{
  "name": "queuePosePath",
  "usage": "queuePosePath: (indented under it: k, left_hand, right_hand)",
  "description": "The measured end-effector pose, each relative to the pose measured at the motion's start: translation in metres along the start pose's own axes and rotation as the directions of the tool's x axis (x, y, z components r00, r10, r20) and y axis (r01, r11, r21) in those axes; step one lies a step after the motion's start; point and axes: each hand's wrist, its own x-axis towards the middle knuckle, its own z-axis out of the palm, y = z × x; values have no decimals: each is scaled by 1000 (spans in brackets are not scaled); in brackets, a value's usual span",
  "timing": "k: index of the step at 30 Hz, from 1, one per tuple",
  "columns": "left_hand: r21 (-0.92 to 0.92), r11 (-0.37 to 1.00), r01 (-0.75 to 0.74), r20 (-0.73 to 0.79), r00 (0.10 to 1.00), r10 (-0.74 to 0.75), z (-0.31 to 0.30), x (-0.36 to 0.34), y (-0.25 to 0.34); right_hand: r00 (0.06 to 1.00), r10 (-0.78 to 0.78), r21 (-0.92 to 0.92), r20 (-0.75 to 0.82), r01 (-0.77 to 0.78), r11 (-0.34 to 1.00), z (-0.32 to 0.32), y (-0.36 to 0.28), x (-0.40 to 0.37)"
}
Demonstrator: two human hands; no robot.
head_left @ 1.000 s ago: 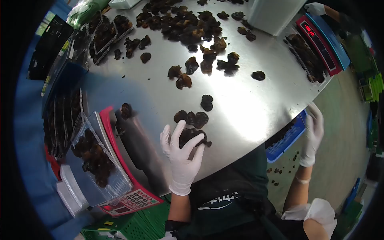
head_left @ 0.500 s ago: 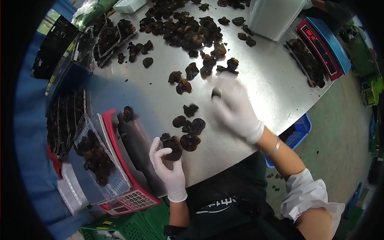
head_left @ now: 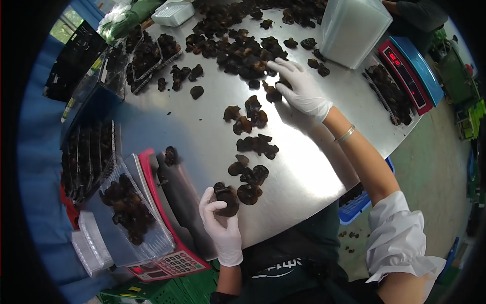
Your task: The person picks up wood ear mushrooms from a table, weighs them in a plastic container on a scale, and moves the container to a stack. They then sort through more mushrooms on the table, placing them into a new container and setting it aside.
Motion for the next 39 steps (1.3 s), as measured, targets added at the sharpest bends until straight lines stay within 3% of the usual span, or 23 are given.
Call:
queuePosePath:
  k: [1,2,4,8,10,14,18,20,22,23,25,26,28,30,32,36,39]
  left_hand:
    - [1,1000,-4,-6,1000,4,0,1,1]
    - [7,1000,-5,-3,1000,5,0,1,3]
    - [15,1000,0,-2,1000,0,1,2,4]
    - [37,999,-19,26,1000,18,0,3,2]
    - [38,999,-1,23,1000,0,-2,0,2]
    - [-36,999,14,-9,1000,-14,-2,2,0]
    - [-91,996,11,-42,999,-15,-4,0,-2]
    - [-119,992,30,-69,997,-38,-6,-3,-4]
    - [-274,961,44,-163,982,-91,-7,-5,-7]
    - [-253,967,-10,-179,983,-37,-9,-4,-10]
    - [-292,956,-22,-219,975,-45,-7,-3,-6]
    - [-324,946,-32,-255,965,-55,-7,-5,-4]
    - [-267,962,-58,-265,964,-16,-8,-6,-4]
    - [-260,961,-96,-280,960,20,-4,-7,-4]
    - [-221,971,-91,-275,961,27,-5,-9,-8]
    - [-197,980,-19,-303,952,-42,-10,-9,-8]
    - [-179,984,15,-295,953,-69,-15,-13,-14]
  right_hand:
    - [993,-104,-60,58,107,992,1,4,6]
    - [952,-31,104,305,-1,995,0,7,8]
    - [919,-114,-35,377,137,990,3,-2,9]
    - [972,25,-222,235,28,975,2,13,11]
    - [994,67,-364,89,-30,931,-6,20,-2]
    - [988,154,-539,26,-116,834,-56,10,-69]
    - [938,322,-539,-129,-339,771,-125,-16,-159]
    - [870,459,-609,-177,-463,644,-166,-6,-212]
    - [864,397,-548,-311,-504,668,-199,27,-277]
    - [864,399,-552,-307,-503,665,-204,27,-297]
    - [801,298,-630,-519,-594,500,-209,32,-317]
    - [805,301,-630,-512,-589,506,-205,21,-301]
    - [875,370,-477,-312,-481,736,-183,-34,-242]
    - [909,413,-226,-58,-415,881,-152,-70,-195]
    - [950,199,96,240,-227,969,-108,-100,-154]
    - [912,-215,152,350,171,973,-32,-141,-101]
    - [856,-217,149,470,165,975,-22,-129,-101]
